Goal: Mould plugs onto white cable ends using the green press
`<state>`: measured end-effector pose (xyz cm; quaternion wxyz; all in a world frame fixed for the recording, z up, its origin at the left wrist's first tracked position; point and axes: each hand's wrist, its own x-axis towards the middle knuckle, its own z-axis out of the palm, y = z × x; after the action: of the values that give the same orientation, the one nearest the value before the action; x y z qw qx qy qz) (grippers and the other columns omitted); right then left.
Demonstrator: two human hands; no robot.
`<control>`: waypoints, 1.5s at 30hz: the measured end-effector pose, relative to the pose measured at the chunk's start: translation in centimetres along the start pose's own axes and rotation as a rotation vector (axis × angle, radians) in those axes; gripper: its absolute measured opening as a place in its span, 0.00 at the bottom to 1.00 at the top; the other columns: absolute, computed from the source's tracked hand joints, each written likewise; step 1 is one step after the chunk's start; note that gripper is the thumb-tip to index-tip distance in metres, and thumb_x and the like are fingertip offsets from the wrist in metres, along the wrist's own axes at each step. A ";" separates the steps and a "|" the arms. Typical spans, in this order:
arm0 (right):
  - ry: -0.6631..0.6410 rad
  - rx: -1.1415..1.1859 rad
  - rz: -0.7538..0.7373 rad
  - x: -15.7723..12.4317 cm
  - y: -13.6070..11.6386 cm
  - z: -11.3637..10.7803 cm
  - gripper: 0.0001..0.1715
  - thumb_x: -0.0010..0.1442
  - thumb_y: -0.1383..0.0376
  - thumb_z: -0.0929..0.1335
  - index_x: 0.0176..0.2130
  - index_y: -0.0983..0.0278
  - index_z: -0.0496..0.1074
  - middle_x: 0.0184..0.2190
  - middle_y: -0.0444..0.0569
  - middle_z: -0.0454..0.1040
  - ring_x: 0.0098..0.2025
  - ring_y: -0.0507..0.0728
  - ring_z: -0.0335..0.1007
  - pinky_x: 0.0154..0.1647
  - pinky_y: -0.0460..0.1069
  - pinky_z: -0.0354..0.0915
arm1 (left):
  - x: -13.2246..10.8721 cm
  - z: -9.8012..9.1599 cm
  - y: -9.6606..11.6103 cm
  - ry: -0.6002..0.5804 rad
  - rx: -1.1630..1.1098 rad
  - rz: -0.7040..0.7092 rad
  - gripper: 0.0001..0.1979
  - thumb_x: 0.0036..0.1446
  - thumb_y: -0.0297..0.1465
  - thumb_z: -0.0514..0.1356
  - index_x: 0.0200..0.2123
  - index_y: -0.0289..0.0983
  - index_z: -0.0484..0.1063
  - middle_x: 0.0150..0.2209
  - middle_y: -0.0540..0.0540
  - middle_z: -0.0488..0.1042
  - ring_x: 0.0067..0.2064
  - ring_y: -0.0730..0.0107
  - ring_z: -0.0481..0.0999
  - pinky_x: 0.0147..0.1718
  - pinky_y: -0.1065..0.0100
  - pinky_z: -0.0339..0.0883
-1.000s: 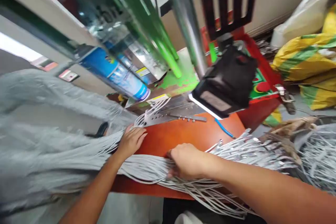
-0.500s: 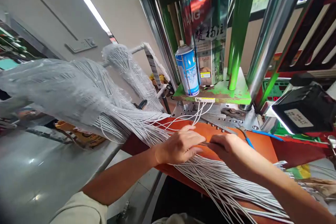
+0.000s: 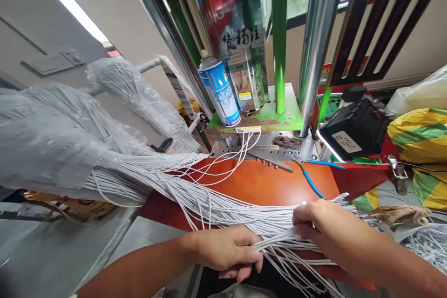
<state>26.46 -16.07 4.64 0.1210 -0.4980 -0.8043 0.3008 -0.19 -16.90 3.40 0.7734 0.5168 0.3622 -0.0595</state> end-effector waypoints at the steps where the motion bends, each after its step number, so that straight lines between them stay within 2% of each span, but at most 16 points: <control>1: -0.086 0.053 0.034 0.2 0.1 0.3 0.18 0.65 0.57 0.66 0.24 0.59 0.70 0.22 0.43 0.73 0.24 0.53 0.67 0.25 0.47 0.58 | 0.6 -0.1 -0.4 0.000 -0.075 -0.003 0.20 0.63 0.49 0.62 0.38 0.37 0.70 0.23 0.54 0.70 0.16 0.79 0.62 0.14 0.76 0.59; 3: -0.249 0.186 0.051 1.0 0.0 0.7 0.18 0.68 0.57 0.64 0.28 0.59 0.72 0.25 0.44 0.75 0.28 0.54 0.70 0.28 0.47 0.61 | 1.6 -0.1 -0.6 -0.021 -0.179 0.038 0.26 0.55 0.54 0.67 0.39 0.36 0.70 0.25 0.52 0.72 0.18 0.78 0.67 0.16 0.74 0.65; 4: -0.243 0.252 0.052 1.6 -0.2 0.8 0.18 0.68 0.55 0.64 0.31 0.59 0.73 0.27 0.45 0.76 0.31 0.55 0.72 0.30 0.48 0.63 | 2.0 -0.1 -0.3 -0.018 -0.220 0.071 0.28 0.53 0.55 0.68 0.39 0.36 0.71 0.25 0.52 0.72 0.18 0.77 0.68 0.16 0.74 0.66; 5: -0.178 0.310 0.054 2.3 -0.5 0.9 0.18 0.69 0.52 0.64 0.35 0.59 0.75 0.31 0.46 0.78 0.35 0.56 0.74 0.35 0.48 0.66 | 2.4 -0.2 0.2 -0.004 -0.257 0.106 0.28 0.52 0.55 0.69 0.38 0.36 0.71 0.25 0.52 0.72 0.18 0.77 0.68 0.16 0.74 0.66; 8: 0.162 0.417 0.063 4.9 -1.2 1.0 0.28 0.70 0.44 0.61 0.51 0.60 0.74 0.48 0.52 0.79 0.50 0.61 0.75 0.52 0.54 0.70 | 3.5 -0.8 2.8 0.123 -0.333 0.218 0.27 0.54 0.54 0.67 0.36 0.35 0.71 0.22 0.53 0.69 0.17 0.79 0.64 0.15 0.75 0.61; 9: 0.202 0.439 0.035 5.8 -1.2 1.1 0.30 0.71 0.43 0.59 0.53 0.59 0.73 0.51 0.53 0.78 0.52 0.62 0.74 0.54 0.55 0.70 | 3.8 -1.4 3.8 0.162 -0.344 0.247 0.26 0.54 0.54 0.67 0.35 0.35 0.70 0.22 0.54 0.67 0.17 0.81 0.62 0.14 0.76 0.58; 11: 0.222 0.442 -0.039 7.5 -0.7 1.7 0.30 0.73 0.45 0.56 0.51 0.60 0.74 0.47 0.52 0.79 0.48 0.61 0.75 0.51 0.55 0.72 | 4.4 -3.3 5.3 0.233 -0.344 0.293 0.26 0.53 0.52 0.69 0.35 0.34 0.70 0.21 0.56 0.63 0.16 0.85 0.55 0.14 0.78 0.47; 14: 0.519 0.154 0.001 9.8 1.6 3.1 0.25 0.75 0.54 0.55 0.51 0.63 0.74 0.46 0.56 0.77 0.46 0.62 0.73 0.47 0.56 0.70 | 5.5 -7.1 6.1 0.350 -0.302 0.342 0.26 0.53 0.51 0.69 0.36 0.33 0.70 0.21 0.58 0.60 0.17 0.88 0.49 0.16 0.79 0.38; 16: 0.636 -0.176 0.101 10.6 3.4 4.2 0.20 0.73 0.60 0.59 0.54 0.65 0.72 0.48 0.59 0.75 0.49 0.66 0.69 0.45 0.58 0.67 | 6.3 -9.4 5.5 0.453 -0.266 0.374 0.27 0.53 0.52 0.68 0.38 0.33 0.70 0.23 0.57 0.63 0.18 0.87 0.52 0.15 0.80 0.42; 18: 0.565 -0.409 0.137 10.8 4.7 5.0 0.18 0.71 0.64 0.60 0.54 0.65 0.72 0.45 0.59 0.75 0.48 0.68 0.67 0.41 0.57 0.64 | 6.9 -10.8 4.5 0.519 -0.216 0.390 0.28 0.54 0.53 0.67 0.40 0.33 0.70 0.26 0.54 0.68 0.18 0.83 0.62 0.14 0.80 0.53; 21: 0.478 -0.415 0.058 10.5 5.3 5.4 0.15 0.72 0.65 0.59 0.47 0.64 0.73 0.40 0.56 0.74 0.44 0.64 0.68 0.39 0.56 0.62 | 7.3 -11.4 3.4 0.517 -0.133 0.349 0.25 0.58 0.52 0.64 0.40 0.34 0.69 0.27 0.50 0.72 0.20 0.73 0.73 0.15 0.74 0.65; 23: 0.486 -0.307 0.036 10.3 5.0 5.4 0.15 0.73 0.61 0.59 0.43 0.63 0.71 0.37 0.53 0.74 0.39 0.61 0.70 0.38 0.54 0.62 | 7.2 -11.2 3.1 0.495 -0.110 0.315 0.22 0.61 0.50 0.61 0.37 0.35 0.68 0.24 0.51 0.72 0.18 0.73 0.72 0.14 0.74 0.64; 27: 0.462 -0.171 0.050 10.2 4.3 5.7 0.15 0.74 0.57 0.59 0.42 0.61 0.68 0.31 0.47 0.74 0.30 0.57 0.71 0.32 0.52 0.60 | 6.8 -10.9 3.4 0.506 -0.056 0.312 0.18 0.64 0.45 0.58 0.31 0.36 0.66 0.22 0.52 0.70 0.16 0.76 0.69 0.13 0.76 0.61; 32: 0.411 -0.183 -0.008 10.3 3.9 6.1 0.15 0.74 0.58 0.58 0.40 0.60 0.68 0.32 0.46 0.74 0.30 0.57 0.73 0.30 0.52 0.59 | 6.8 -10.7 3.5 0.520 0.004 0.295 0.16 0.66 0.42 0.56 0.31 0.37 0.66 0.21 0.54 0.68 0.16 0.78 0.67 0.13 0.77 0.60; 39: 0.450 -0.208 -0.030 10.3 4.2 6.2 0.15 0.75 0.58 0.58 0.45 0.62 0.69 0.36 0.48 0.76 0.33 0.57 0.75 0.30 0.51 0.60 | 7.0 -10.6 3.2 0.549 0.059 0.281 0.13 0.66 0.40 0.55 0.35 0.37 0.68 0.22 0.54 0.69 0.16 0.78 0.67 0.13 0.77 0.61; 45: 0.456 -0.241 -0.022 10.3 4.0 6.4 0.16 0.74 0.59 0.57 0.41 0.61 0.69 0.32 0.48 0.74 0.30 0.57 0.74 0.28 0.51 0.58 | 7.0 -10.3 3.3 0.571 0.062 0.279 0.14 0.66 0.40 0.56 0.33 0.37 0.68 0.22 0.54 0.69 0.16 0.79 0.66 0.13 0.78 0.58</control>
<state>21.31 -8.06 -3.89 0.2424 -0.5548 -0.7917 0.0815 1.32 -4.74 -0.59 0.6249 0.5806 0.4885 0.1836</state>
